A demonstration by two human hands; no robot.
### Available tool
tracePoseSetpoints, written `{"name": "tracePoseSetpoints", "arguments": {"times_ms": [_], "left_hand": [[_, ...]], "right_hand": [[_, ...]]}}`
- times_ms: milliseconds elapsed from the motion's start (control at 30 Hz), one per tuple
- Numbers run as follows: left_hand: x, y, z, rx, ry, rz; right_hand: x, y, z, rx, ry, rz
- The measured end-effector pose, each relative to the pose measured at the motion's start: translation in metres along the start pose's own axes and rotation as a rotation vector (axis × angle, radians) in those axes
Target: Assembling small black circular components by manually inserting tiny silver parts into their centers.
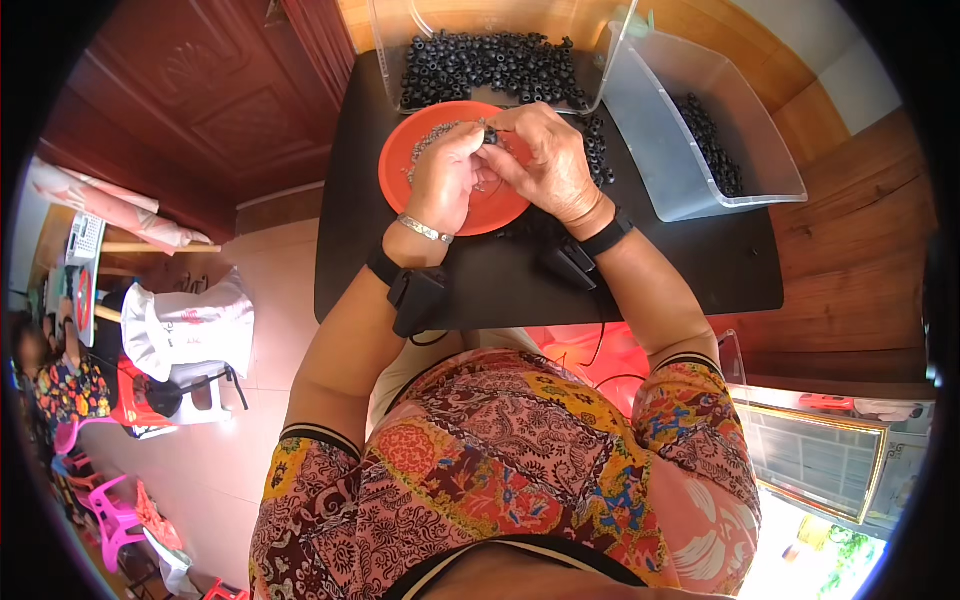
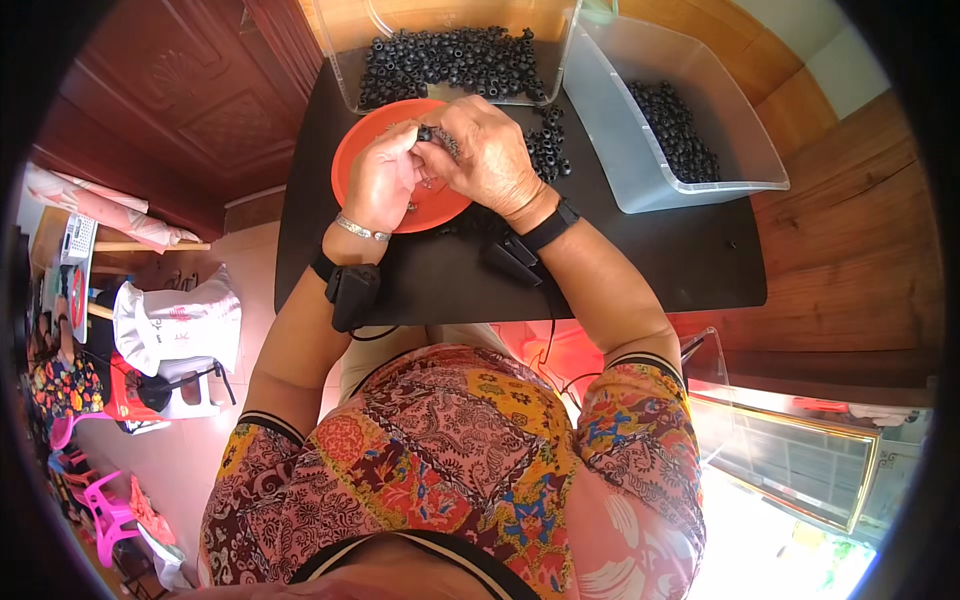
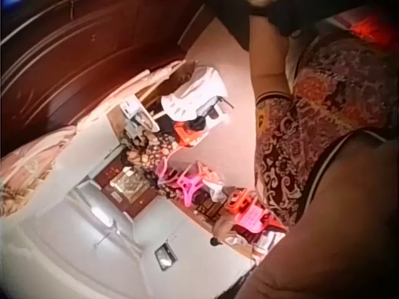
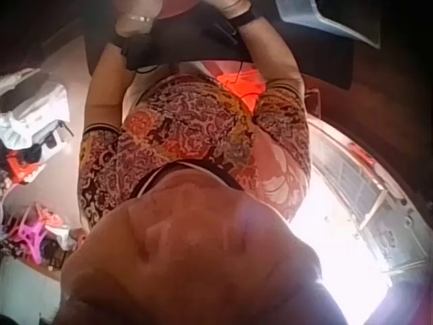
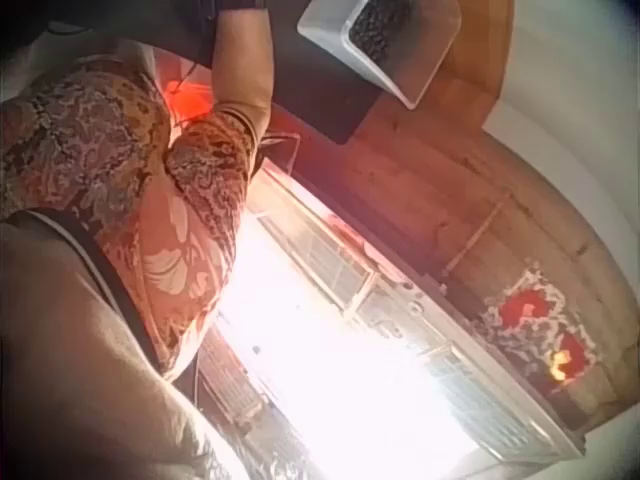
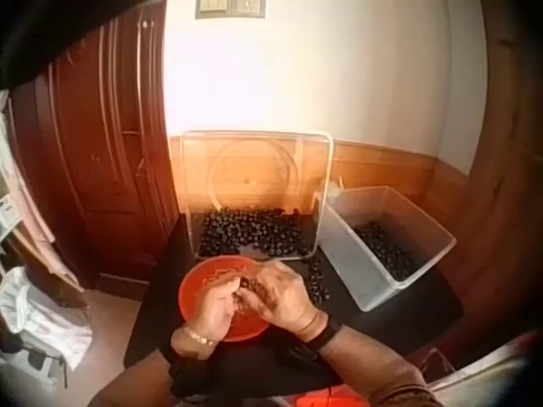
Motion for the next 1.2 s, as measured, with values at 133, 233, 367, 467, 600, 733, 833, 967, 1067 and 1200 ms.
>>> {"name": "tracePoseSetpoints", "arguments": {"times_ms": [133, 233, 367, 467, 600, 733, 833, 967, 1067, 1200], "left_hand": [[0.002, -0.001, 0.000, 0.013, -0.065, 0.012], [0.002, 0.001, -0.002, 0.070, -0.120, 0.043], [-0.019, 0.006, -0.001, 0.116, -0.095, 0.058], [-0.015, 0.007, -0.001, 0.113, -0.111, 0.077], [-0.013, 0.006, -0.001, 0.157, -0.043, 0.100], [0.000, -0.013, -0.009, 0.185, -0.100, 0.119], [-0.010, -0.012, -0.003, 0.086, -0.143, 0.046], [-0.013, -0.012, -0.001, 0.003, -0.192, 0.021], [-0.014, -0.014, 0.000, 0.015, -0.185, 0.010], [-0.021, -0.013, 0.001, 0.005, -0.228, 0.015]], "right_hand": [[-0.002, 0.006, 0.002, -0.029, 0.006, -0.086], [0.002, 0.008, 0.004, -0.100, -0.030, -0.135], [0.008, 0.013, 0.005, -0.120, 0.013, -0.178], [0.007, 0.014, 0.003, -0.131, 0.013, -0.181], [-0.006, 0.020, 0.009, -0.162, -0.045, -0.240], [-0.076, 0.018, 0.030, -0.083, -0.375, -0.534], [-0.129, -0.001, 0.037, 0.099, -0.435, -0.871], [-0.137, -0.004, 0.033, 0.116, -0.380, -0.823], [-0.112, -0.007, 0.022, 0.111, -0.159, -0.546], [-0.066, -0.039, 0.000, 0.304, 0.257, -0.315]]}}
Point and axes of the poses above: each hand's wrist, its own z-axis towards the middle knuckle, its own x-axis out of the palm, y = z × x, the point moved 4 cm from there along z, towards the middle knuckle, and after that the axes turned 2 degrees about y, right-handed, at the moved point
